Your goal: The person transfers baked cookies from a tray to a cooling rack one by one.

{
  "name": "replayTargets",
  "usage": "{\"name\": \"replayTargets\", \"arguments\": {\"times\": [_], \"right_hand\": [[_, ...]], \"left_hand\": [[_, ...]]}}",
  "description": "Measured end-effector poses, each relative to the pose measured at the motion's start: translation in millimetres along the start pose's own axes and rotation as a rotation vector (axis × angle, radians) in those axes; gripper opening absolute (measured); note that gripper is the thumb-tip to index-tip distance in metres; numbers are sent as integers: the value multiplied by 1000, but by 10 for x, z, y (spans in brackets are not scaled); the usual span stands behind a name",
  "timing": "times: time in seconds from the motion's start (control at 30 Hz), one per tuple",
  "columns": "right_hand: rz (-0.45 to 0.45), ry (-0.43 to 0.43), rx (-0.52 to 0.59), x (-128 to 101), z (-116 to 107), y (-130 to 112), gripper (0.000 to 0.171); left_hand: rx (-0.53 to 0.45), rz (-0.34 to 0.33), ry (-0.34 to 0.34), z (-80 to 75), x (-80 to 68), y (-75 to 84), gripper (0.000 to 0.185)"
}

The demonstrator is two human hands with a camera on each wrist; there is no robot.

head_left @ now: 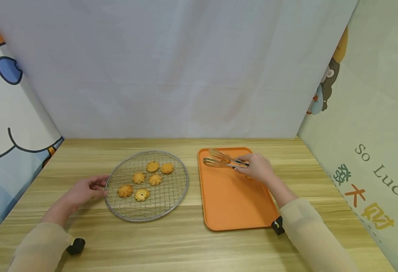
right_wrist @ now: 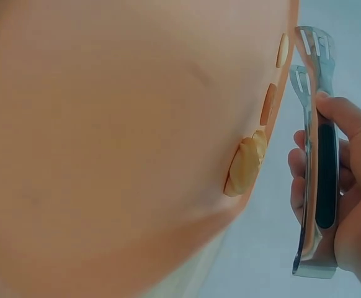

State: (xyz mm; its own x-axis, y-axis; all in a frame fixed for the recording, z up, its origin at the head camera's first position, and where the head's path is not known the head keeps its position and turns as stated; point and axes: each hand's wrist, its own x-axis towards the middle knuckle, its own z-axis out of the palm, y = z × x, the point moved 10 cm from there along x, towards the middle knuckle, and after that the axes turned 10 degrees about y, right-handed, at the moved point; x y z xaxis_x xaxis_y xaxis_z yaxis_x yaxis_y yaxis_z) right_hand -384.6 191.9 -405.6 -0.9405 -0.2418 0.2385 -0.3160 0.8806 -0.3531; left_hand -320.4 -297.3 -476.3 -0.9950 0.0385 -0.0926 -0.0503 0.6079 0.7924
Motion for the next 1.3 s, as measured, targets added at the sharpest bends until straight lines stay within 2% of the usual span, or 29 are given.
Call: {"name": "replayTargets", "arguments": {"times": [0.33,1.03,1.3], "right_hand": [[59,-55,-8,45,105,111,48],[44,-48,39,54,161,130,39],[14,-40,53,44,158,103,37]], "left_hand": [[0,-3,3,1,10,-12,68],[-18,6,15,-10,1,30,67],[9,15,12,-1,20,14,68]]}}
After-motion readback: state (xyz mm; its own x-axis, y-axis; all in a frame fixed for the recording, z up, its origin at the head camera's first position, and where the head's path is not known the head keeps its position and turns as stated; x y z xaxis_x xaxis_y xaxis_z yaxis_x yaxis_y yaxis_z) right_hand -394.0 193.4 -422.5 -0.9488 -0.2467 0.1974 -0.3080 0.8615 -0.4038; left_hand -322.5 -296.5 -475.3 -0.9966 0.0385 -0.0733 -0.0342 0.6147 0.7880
